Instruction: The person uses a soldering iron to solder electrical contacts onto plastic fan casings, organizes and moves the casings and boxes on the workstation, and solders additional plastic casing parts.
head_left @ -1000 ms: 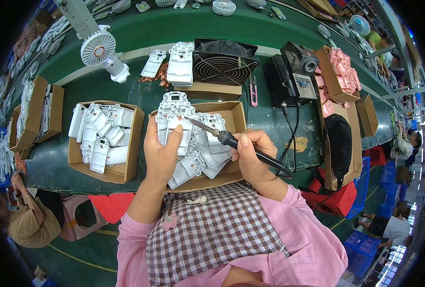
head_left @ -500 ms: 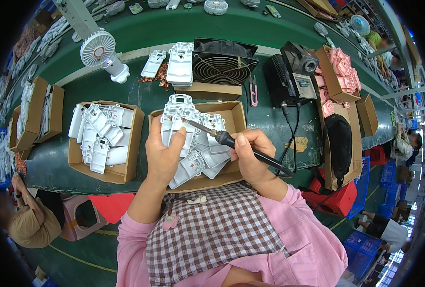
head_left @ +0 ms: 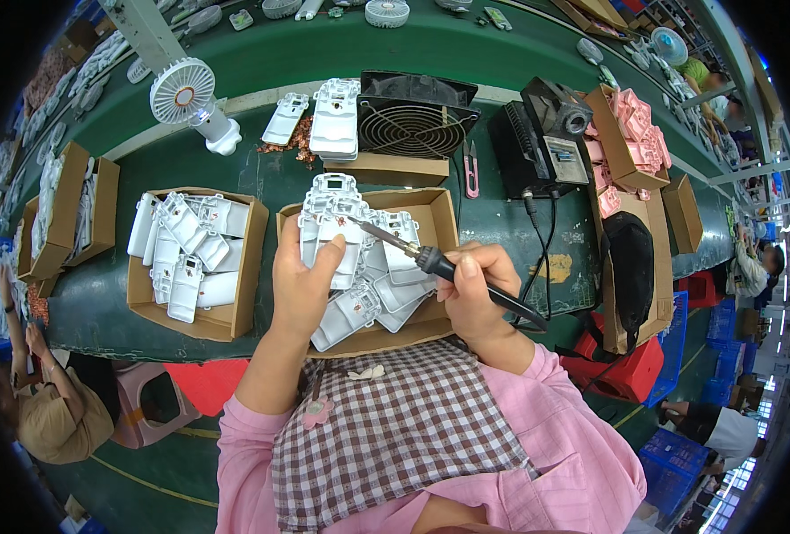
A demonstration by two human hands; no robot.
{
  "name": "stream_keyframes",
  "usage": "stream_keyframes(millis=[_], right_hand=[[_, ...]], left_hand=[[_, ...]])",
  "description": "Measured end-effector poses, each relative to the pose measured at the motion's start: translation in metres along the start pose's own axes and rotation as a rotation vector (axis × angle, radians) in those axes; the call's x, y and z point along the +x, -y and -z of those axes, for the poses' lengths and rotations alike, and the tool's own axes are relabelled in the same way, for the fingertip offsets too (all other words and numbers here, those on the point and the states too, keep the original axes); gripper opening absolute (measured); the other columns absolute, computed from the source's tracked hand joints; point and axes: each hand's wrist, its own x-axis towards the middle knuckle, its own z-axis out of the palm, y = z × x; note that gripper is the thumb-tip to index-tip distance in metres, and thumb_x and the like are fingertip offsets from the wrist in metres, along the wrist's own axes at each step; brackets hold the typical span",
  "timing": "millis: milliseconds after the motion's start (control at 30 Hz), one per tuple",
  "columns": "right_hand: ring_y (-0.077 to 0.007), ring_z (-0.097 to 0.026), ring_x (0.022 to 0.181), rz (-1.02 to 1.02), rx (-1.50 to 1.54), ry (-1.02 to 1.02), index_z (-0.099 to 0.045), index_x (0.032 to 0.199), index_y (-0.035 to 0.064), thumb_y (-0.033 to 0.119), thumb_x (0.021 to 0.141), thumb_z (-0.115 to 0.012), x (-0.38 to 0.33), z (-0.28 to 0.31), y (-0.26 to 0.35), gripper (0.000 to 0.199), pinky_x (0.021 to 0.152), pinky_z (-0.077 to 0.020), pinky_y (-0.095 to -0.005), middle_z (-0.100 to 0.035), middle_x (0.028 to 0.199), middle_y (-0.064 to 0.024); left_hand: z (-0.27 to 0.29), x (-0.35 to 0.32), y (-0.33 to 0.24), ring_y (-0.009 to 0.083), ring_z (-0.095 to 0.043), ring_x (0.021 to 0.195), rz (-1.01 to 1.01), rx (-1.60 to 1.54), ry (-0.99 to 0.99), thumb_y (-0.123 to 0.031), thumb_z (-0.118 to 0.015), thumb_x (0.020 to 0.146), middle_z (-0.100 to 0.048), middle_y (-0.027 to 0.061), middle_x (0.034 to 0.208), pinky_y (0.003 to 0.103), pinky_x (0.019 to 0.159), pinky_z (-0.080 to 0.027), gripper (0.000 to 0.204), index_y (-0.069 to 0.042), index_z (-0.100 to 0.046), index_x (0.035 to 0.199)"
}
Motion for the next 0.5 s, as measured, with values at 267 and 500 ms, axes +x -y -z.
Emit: stream_keyframes(millis=[267,500], right_hand=[[-0.0113,-0.050,0.050,0.050,0.067,0.003,-0.050,0.087,-0.0007,0.012,0.091,-0.050,0.000,-0.002,-0.002,0.014,0.046,-0.0418,-0.0236,-0.055,0.071,-0.0115],[-0.0093,-0.053,0.054,0.044,0.056,0.016,-0.052,0.088,-0.0006,0.010,0.091,-0.052,0.001,-0.003,0.000,0.011,0.050,-0.0439,-0.0227,-0.057,0.070,-0.0087]], left_hand=[[-0.005,0.001,0.002,0.0116,-0.055,0.085,-0.065,0.129,0.081,-0.014,-0.059,0.085,-0.056,0.0085,0.099,0.025,0.075,-0.046,0.039,0.001,-0.040,0.115],[-0.005,-0.001,0.000,0.0087,-0.056,0.058,0.127,-0.192,0.097,-0.014,-0.041,0.095,-0.058,0.0084,0.085,0.023,0.046,-0.048,0.026,0.000,-0.043,0.117]])
